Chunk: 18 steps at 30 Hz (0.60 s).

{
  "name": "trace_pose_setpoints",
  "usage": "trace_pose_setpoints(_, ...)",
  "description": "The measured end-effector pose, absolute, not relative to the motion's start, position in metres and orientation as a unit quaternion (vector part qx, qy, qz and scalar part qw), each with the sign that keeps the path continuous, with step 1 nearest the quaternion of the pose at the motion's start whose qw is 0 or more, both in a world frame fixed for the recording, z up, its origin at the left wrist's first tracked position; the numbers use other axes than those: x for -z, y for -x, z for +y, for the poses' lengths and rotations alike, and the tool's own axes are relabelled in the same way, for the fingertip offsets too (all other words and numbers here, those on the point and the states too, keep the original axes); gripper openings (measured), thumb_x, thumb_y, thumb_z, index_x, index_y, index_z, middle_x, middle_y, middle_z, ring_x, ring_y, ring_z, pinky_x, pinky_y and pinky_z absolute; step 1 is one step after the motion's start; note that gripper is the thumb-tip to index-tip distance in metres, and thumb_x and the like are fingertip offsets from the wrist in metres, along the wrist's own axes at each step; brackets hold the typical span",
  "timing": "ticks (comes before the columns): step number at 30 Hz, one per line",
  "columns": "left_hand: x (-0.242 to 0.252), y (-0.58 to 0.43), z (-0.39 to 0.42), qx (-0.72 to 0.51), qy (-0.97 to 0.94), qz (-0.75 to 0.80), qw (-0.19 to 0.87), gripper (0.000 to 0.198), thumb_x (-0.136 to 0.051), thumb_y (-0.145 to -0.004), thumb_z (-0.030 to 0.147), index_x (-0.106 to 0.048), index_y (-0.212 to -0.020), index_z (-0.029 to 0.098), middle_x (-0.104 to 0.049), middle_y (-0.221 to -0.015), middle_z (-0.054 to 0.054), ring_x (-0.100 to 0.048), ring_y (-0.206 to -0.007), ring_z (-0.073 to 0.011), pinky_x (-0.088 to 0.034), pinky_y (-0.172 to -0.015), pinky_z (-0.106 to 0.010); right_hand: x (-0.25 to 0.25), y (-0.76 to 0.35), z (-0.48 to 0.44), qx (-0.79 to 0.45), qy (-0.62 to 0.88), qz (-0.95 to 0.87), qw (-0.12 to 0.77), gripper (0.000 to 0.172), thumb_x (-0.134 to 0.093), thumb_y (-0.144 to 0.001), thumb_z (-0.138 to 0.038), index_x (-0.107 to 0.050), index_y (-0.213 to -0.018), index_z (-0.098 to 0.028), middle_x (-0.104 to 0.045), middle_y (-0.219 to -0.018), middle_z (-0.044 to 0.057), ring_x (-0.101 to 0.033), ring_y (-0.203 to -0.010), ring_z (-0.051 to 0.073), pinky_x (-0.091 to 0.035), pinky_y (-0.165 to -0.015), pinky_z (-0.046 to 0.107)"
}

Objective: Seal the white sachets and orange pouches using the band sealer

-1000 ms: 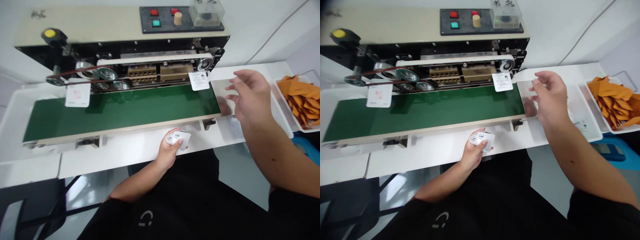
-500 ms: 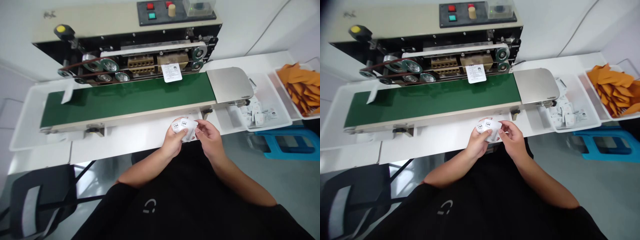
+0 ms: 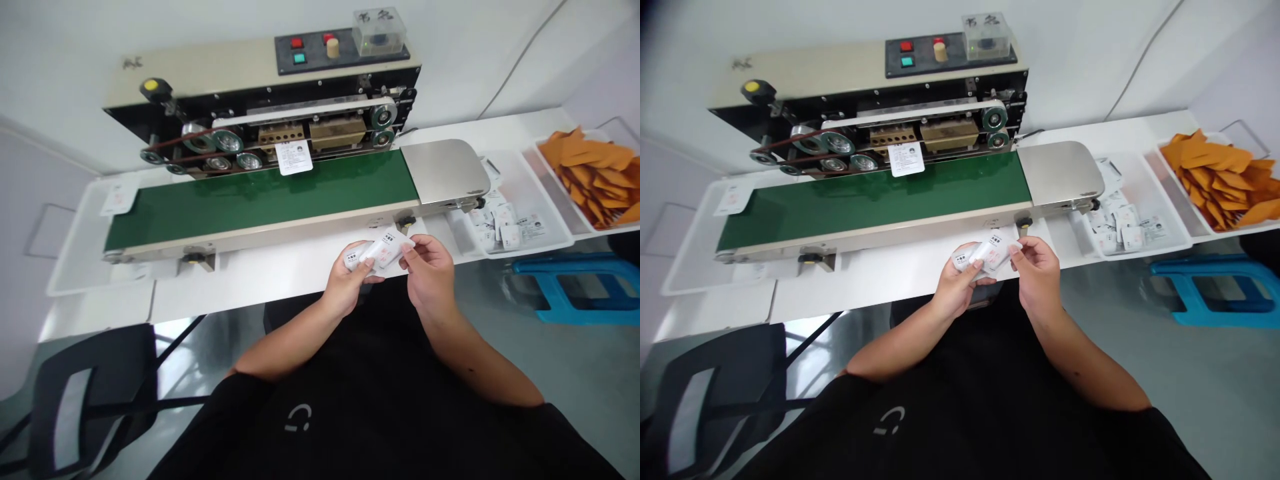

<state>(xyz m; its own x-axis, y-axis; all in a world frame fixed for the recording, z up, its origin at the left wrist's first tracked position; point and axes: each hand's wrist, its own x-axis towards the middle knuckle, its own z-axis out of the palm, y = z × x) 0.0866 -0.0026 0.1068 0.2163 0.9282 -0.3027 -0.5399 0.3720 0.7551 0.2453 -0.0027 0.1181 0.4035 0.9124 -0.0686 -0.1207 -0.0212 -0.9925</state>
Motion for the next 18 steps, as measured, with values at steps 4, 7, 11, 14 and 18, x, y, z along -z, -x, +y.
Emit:
trace_pose_setpoints(4, -0.104, -0.087, -0.001, -0.515, -0.256, 0.392, 0.718, 0.061, -0.096, -0.076, 0.046, -0.067, -0.122, 0.019, -0.076, -0.11, -0.007, -0.077, -0.091, -0.0207, -0.067, -0.066, -0.027, -0.118, -0.239, -0.005, -0.491, 0.55, -0.335, 0.587, 0.03, -0.088, -0.08, -0.042, -0.073, -0.095, -0.02, -0.068, -0.083, 0.002, -0.056, -0.068, 0.012, -0.047, -0.062, 0.027)
trace_pose_setpoints(7, -0.102, -0.086, 0.002, -0.524, -0.251, 0.399, 0.709, 0.063, -0.096, -0.076, 0.046, -0.065, -0.125, 0.02, -0.076, -0.109, -0.006, -0.077, -0.09, -0.0196, -0.067, -0.067, -0.027, -0.118, -0.234, -0.007, -0.521, 0.544, -0.335, 0.565, 0.031, -0.091, -0.076, -0.04, -0.075, -0.091, -0.019, -0.073, -0.086, 0.003, -0.06, -0.071, 0.014, -0.05, -0.065, 0.028)
trace_pose_setpoints(11, -0.098, -0.08, 0.004, -0.522, -0.265, 0.389, 0.711, 0.059, -0.093, -0.081, 0.046, -0.064, -0.127, 0.021, -0.076, -0.116, -0.008, -0.077, -0.099, -0.0218, -0.067, -0.068, -0.028, -0.136, -0.25, 0.014, -0.491, 0.565, -0.331, 0.575, 0.037, -0.091, -0.077, -0.045, -0.075, -0.101, -0.022, -0.077, -0.097, 0.005, -0.065, -0.07, 0.014, -0.05, -0.057, 0.027)
trace_pose_setpoints(14, -0.094, -0.074, 0.006, -0.516, -0.273, 0.389, 0.712, 0.056, -0.091, -0.083, 0.045, -0.064, -0.126, 0.021, -0.076, -0.122, -0.009, -0.076, -0.1, -0.0216, -0.067, -0.067, -0.028, -0.16, -0.281, 0.052, -0.5, 0.559, -0.349, 0.562, 0.043, -0.089, -0.082, -0.049, -0.071, -0.112, -0.025, -0.077, -0.097, 0.004, -0.069, -0.065, 0.015, -0.05, -0.052, 0.027)
trace_pose_setpoints(18, -0.089, -0.067, 0.009, -0.509, -0.272, 0.406, 0.709, 0.055, -0.091, -0.083, 0.045, -0.064, -0.125, 0.022, -0.076, -0.12, -0.009, -0.076, -0.101, -0.0221, -0.067, -0.069, -0.029, -0.189, -0.318, 0.115, -0.524, 0.551, -0.387, 0.521, 0.031, -0.087, -0.09, -0.039, -0.072, -0.111, -0.023, -0.073, -0.085, 0.003, -0.065, -0.06, 0.013, -0.056, -0.056, 0.028)
